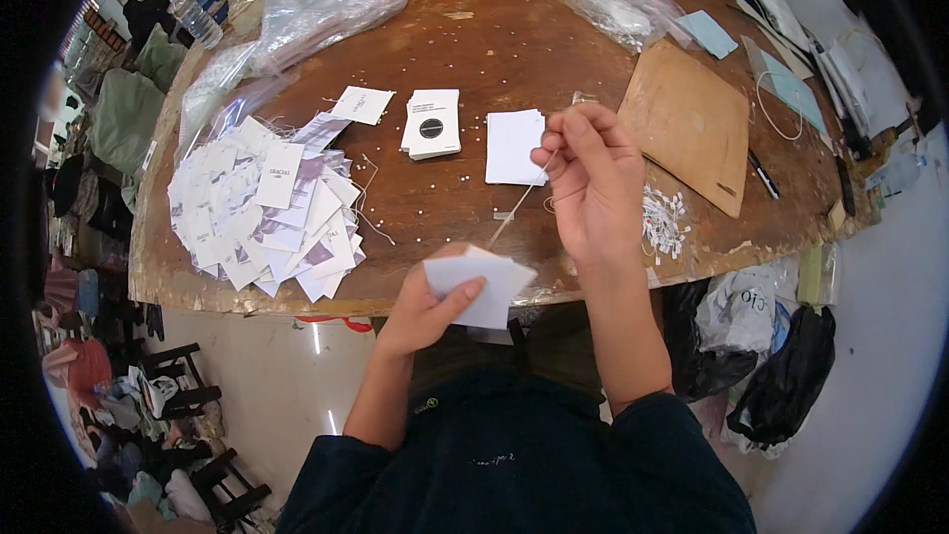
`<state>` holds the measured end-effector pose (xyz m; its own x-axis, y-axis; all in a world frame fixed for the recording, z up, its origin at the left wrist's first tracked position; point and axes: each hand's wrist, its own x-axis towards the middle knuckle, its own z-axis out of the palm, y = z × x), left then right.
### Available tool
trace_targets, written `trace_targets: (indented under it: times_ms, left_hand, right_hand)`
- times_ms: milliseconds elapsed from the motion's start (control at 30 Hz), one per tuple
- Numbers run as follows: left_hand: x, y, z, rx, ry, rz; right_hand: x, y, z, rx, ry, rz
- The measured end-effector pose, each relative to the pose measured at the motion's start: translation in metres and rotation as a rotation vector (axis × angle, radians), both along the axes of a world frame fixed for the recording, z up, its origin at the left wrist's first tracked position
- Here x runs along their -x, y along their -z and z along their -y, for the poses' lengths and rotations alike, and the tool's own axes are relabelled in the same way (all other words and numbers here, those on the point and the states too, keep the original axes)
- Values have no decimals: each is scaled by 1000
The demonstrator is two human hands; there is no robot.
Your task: The person repeatedly picks up small white cards and thin white strings from a wooden table, inserts the strings into the cards, and places the assembled units into a growing stack. The person handles the cards and strings by hand throughout the clip.
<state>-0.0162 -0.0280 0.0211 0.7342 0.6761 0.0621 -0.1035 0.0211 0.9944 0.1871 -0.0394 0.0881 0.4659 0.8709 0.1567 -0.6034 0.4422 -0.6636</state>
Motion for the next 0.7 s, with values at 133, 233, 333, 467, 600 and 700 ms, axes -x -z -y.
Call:
trace_targets:
  times_ms: [133, 233, 333, 467, 600, 700]
  left_hand:
    - [3, 1, -17, 150, -380, 125]
    - [7, 1, -25, 209, -635, 45]
    - [6, 1, -21, 116, -647, 39]
    - [2, -2, -15, -2, -616, 11]
    - [0, -5, -14, -43, -609, 1]
    - [1, -3, -15, -106, -614, -15]
  right_hand:
    - [11, 9, 5, 5, 71, 202]
    - [31, 19, 8, 192, -76, 367]
    - [49, 26, 5, 334, -176, 455]
    - [62, 30, -1, 294, -8, 931]
    - [65, 31, -4, 210, 130, 1119]
    - [67, 33, -5, 195, 150, 1193]
